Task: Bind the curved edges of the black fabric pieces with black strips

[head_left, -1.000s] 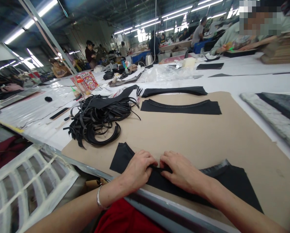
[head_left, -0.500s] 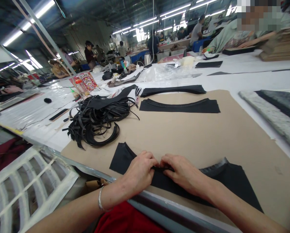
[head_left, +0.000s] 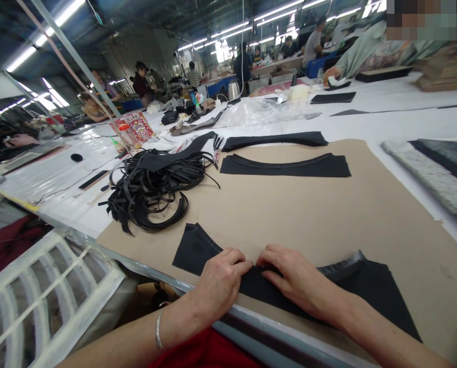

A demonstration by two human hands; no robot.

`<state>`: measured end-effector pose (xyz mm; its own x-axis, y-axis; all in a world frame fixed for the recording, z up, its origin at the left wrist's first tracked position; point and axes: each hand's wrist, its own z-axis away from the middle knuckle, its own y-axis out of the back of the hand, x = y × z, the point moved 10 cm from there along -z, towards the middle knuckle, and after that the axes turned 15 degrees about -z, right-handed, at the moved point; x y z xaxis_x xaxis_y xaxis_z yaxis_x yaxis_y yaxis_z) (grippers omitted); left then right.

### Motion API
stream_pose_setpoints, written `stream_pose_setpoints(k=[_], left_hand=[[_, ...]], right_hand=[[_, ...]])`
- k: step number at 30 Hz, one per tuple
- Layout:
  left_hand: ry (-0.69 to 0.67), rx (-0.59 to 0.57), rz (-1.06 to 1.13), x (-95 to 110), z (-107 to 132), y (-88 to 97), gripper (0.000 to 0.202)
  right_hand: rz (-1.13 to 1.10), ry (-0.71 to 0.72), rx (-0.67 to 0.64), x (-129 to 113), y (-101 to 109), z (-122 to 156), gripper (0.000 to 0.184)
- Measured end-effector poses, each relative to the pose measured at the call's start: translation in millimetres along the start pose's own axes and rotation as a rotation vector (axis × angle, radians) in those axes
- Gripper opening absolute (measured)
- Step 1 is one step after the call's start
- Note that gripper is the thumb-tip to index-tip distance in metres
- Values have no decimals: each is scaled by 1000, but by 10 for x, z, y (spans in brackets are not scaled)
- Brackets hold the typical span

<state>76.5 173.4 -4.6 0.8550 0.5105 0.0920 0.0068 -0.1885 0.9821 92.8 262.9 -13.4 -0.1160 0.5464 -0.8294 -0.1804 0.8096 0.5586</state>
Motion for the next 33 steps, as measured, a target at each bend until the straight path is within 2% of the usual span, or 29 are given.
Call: stream_pose_setpoints(k=[7, 13, 18, 21, 25, 28, 33], left_hand=[[48, 1, 40, -6, 57, -21, 37], [14, 33, 10, 54, 128, -41, 41], [-65, 112, -174, 210, 254, -14, 46], [-82, 129, -230, 225, 352, -35, 45], [-90, 87, -178, 152, 399, -48, 45], [-45, 72, -97, 70, 360, 14, 45], [-10, 128, -60, 73, 321, 110, 32]], right_hand=[[-25, 29, 11, 30, -17, 33, 15], [-12, 112, 40, -25, -52, 118, 22], [129, 213, 67, -89, -84, 175, 25], [259, 299, 81, -134, -147, 221, 25], [350, 332, 106, -140, -229, 261, 25], [396, 320, 127, -135, -283, 268, 28], [482, 426, 197, -230, -360, 312, 30]])
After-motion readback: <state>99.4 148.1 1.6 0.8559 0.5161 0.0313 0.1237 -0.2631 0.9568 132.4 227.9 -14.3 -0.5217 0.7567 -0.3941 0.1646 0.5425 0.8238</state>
